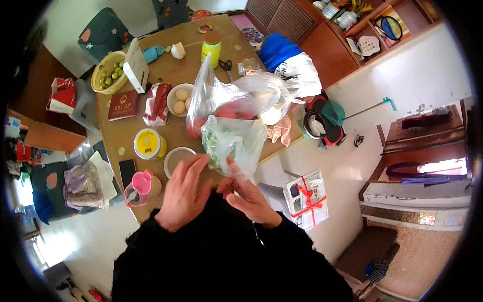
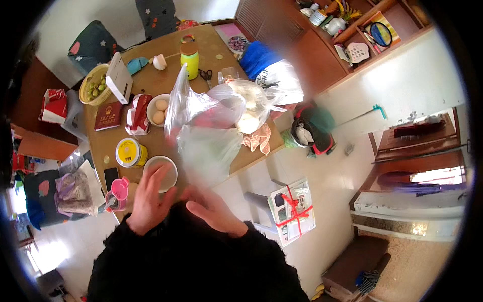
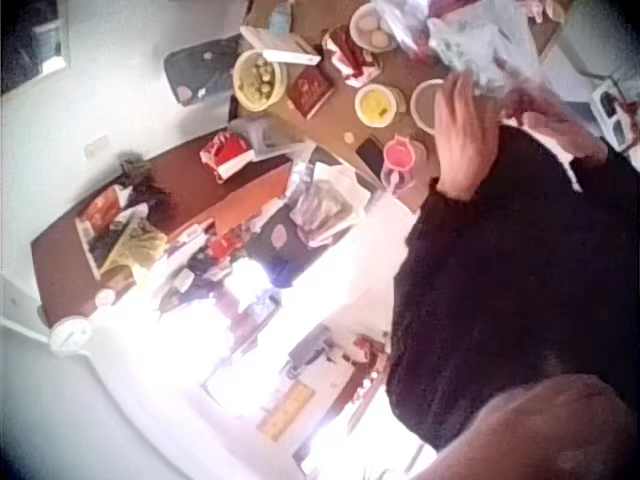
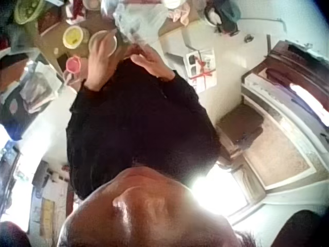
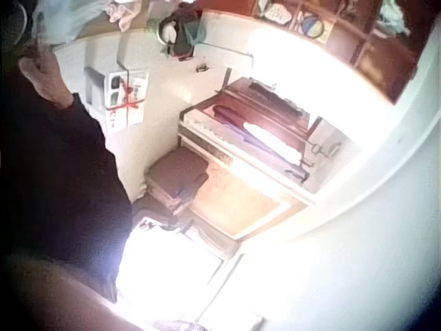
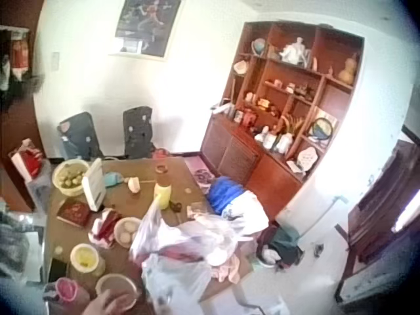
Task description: The person picks up a head of lettuce, removes individual leaves from it, carries the leaves to a kitchen sink, and rinses them under running water before placing them into a colander.
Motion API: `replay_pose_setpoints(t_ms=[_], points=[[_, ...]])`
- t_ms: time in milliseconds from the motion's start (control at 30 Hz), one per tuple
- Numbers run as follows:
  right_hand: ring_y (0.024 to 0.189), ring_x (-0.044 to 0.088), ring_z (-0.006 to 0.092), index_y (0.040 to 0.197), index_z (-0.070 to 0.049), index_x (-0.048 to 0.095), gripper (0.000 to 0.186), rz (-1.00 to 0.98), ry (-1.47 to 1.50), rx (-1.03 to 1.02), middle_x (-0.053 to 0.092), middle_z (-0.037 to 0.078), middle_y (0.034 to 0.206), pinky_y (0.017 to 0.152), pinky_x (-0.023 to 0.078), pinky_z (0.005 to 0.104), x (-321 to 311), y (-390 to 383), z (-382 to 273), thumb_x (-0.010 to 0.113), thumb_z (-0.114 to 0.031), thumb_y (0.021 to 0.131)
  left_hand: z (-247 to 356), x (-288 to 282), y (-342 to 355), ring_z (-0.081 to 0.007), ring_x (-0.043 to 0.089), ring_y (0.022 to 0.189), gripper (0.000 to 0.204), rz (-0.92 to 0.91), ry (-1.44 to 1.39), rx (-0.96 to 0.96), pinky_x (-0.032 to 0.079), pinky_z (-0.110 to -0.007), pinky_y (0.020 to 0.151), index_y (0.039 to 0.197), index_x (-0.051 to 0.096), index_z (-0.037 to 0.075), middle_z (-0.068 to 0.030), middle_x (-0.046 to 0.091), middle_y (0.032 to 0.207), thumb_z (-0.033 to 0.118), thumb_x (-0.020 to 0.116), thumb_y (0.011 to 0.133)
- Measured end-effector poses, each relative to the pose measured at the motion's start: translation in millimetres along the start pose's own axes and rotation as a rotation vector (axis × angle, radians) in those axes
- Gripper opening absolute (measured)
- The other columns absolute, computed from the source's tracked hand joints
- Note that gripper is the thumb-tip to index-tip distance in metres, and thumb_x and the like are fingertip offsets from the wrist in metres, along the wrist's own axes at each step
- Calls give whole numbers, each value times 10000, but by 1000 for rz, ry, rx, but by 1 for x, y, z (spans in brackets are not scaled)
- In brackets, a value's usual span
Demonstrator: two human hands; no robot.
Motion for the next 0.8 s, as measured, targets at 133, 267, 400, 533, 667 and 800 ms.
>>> replay_pose_setpoints(t_ms=[133,267,400,533,667,800], points=[[902,466,140,1462,-53,125,719,76,-7,-55,496,81,1024,844,382,276,2,-24,-3,561,-170,903,5,42,16,-340,470,1127,576,-34,-34,78,392,-398,961,1272,412,10,-177,487,1211,100,644,752],[901,478,141,1320,-1,412,481,118,-284,-161,522,83,1002,828,390,275,-7,-25,-13,571,-100,876,-5,63,31,-332,490,1080,617,-86,-65,38,397,-395,934,1279,393,-5,-158,527,1140,122,663,739],[902,468,120,986,-16,526,116,779,-395,-259,509,55,980,823,387,249,-48,-30,-30,531,-38,871,-8,75,42,-344,458,1098,705,77,-2,-44,375,-417,940,1324,329,-3,-176,483,1179,161,686,738],[877,505,101,1065,-10,530,199,782,-426,-243,550,43,970,762,416,237,-101,-9,-22,559,-111,896,-6,78,63,-370,384,1204,801,83,-52,-49,325,-429,1006,1366,266,-5,-195,413,1288,167,707,720],[833,540,93,1142,-17,513,259,427,-348,-33,598,42,897,744,416,233,-102,5,-8,533,-152,922,-3,86,80,-364,364,1242,855,77,-125,-4,307,-423,1030,1385,236,-10,-210,407,1309,122,711,687],[779,537,80,1192,-30,503,296,78,-361,72,610,45,849,739,404,232,-76,19,-33,516,-173,933,-14,98,81,-366,538,981,742,21,-183,-88,440,-420,857,1321,321,-14,-207,461,1253,104,684,685]])
Point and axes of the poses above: each hand's wrist, its own y-axis towards the middle knuckle, its own x-axis out of the palm, z = x × y, the point moved 4 cm from there along y, towards the middle knuckle
